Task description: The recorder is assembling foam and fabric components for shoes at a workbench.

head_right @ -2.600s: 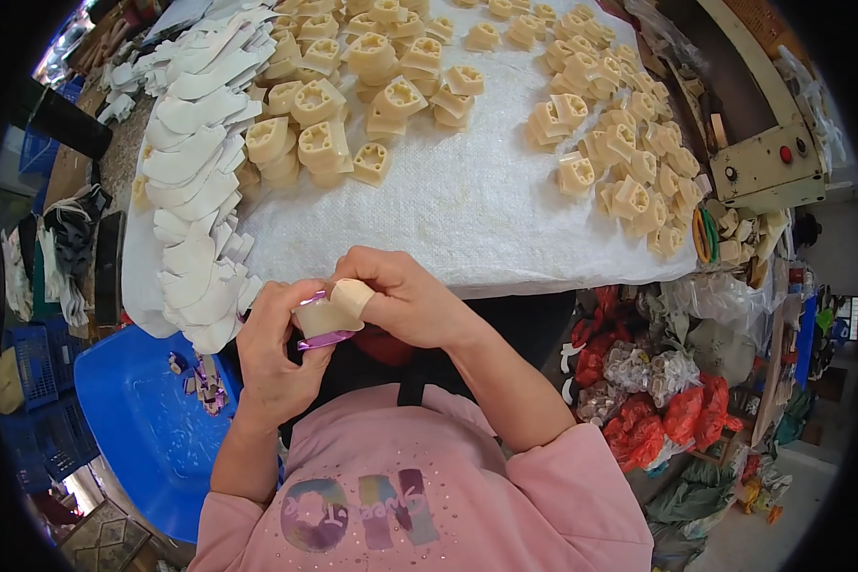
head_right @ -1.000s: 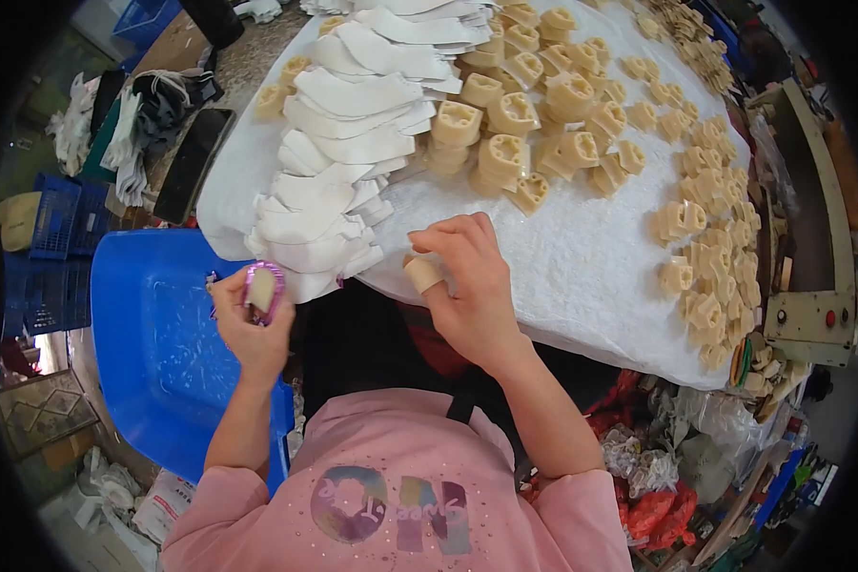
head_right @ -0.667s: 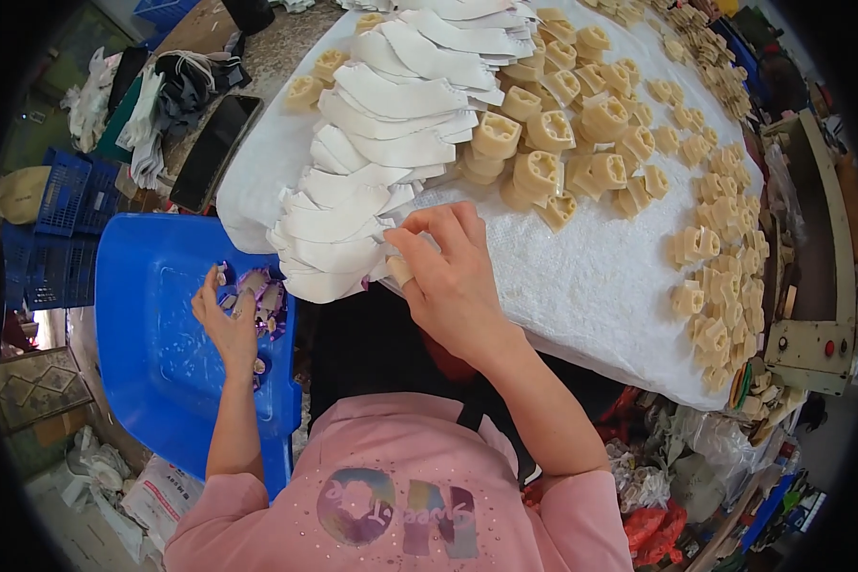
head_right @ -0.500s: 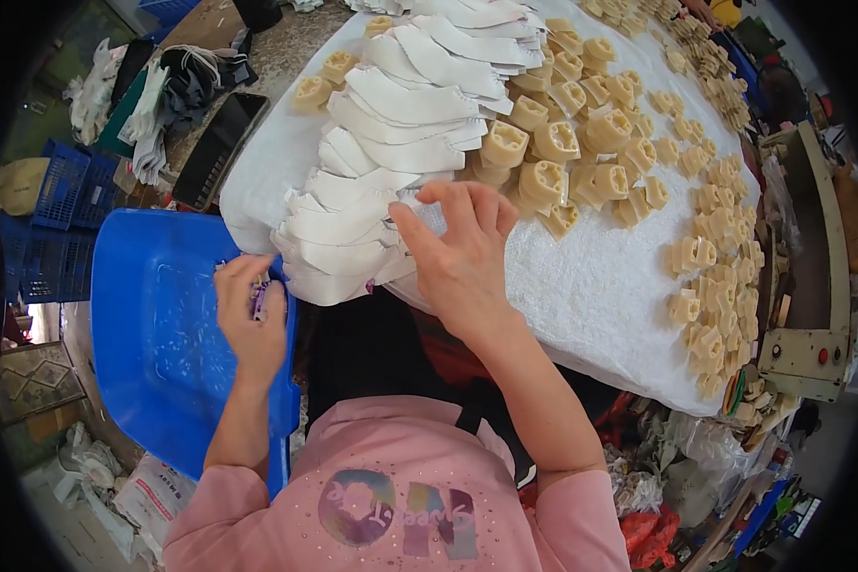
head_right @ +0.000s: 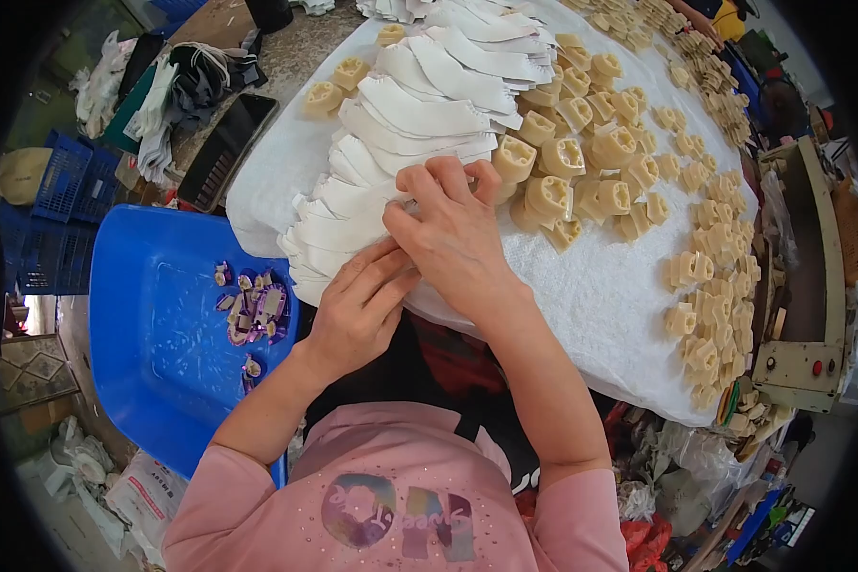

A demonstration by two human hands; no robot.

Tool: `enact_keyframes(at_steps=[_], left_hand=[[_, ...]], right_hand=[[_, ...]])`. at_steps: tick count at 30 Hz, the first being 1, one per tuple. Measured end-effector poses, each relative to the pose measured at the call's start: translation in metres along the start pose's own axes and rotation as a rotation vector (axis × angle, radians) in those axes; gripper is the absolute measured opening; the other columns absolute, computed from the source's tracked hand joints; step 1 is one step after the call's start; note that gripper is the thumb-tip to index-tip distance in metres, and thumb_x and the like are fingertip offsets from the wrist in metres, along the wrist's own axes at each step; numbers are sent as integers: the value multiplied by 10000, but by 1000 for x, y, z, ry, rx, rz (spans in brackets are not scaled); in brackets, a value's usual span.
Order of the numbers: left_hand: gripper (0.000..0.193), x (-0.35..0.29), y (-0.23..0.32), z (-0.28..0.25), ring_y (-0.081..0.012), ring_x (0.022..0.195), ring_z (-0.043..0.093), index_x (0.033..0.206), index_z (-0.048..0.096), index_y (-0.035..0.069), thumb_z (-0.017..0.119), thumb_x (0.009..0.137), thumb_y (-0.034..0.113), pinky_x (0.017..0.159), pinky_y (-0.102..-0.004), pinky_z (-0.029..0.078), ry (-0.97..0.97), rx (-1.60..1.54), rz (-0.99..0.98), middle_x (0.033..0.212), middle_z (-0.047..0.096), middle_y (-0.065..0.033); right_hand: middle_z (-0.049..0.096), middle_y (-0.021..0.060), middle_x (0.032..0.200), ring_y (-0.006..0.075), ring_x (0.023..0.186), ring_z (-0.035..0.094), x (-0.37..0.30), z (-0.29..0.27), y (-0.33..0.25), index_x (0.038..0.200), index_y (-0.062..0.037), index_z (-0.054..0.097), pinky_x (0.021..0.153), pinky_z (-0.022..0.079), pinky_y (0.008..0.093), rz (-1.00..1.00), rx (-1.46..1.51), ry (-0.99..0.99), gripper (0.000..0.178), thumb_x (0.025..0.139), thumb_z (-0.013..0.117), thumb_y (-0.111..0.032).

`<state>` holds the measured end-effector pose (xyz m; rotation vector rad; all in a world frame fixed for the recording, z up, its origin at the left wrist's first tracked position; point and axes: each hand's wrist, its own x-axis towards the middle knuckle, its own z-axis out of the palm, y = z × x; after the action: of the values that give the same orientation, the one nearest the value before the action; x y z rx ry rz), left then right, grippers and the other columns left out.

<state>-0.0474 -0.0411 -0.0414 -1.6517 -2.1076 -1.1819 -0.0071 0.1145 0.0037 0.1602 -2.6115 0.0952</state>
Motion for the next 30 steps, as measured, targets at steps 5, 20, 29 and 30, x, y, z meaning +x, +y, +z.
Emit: enact_keyframes(at_steps=[5, 20, 29, 30], left_hand=[[236, -2, -2, 2, -304, 1094, 549, 929, 622, -14, 580, 699, 17, 928, -400, 459, 6, 42, 35, 1063, 584, -142], [326, -7, -4, 4, -318, 1063, 551, 984, 609, 2, 587, 660, 24, 931, -414, 457, -16, 64, 28, 1060, 578, -152], [388, -11, -7, 6, -308, 1087, 535, 1046, 591, 35, 582, 659, 17, 939, -411, 443, -47, 28, 19, 1106, 562, -139], [388, -11, -6, 6, -308, 1087, 535, 1046, 591, 35, 582, 659, 17, 939, -411, 443, -47, 28, 19, 1106, 562, -139]], right_hand=[[521, 36, 966, 215, 996, 459, 7, -7, 2, 709, -98, 593, 900, 258, 432, -22, 21, -56, 63, 673, 597, -150], [502, 55, 860, 218, 933, 459, 36, -27, -10, 654, -61, 583, 901, 258, 434, -11, 27, -236, 65, 599, 618, -58], [528, 66, 804, 242, 893, 467, 43, -31, -15, 712, -61, 616, 823, 297, 404, 136, 303, -169, 79, 641, 582, -54], [526, 64, 806, 242, 884, 465, 42, -29, -14, 732, -62, 609, 825, 295, 394, 156, 398, -83, 85, 653, 579, -56]])
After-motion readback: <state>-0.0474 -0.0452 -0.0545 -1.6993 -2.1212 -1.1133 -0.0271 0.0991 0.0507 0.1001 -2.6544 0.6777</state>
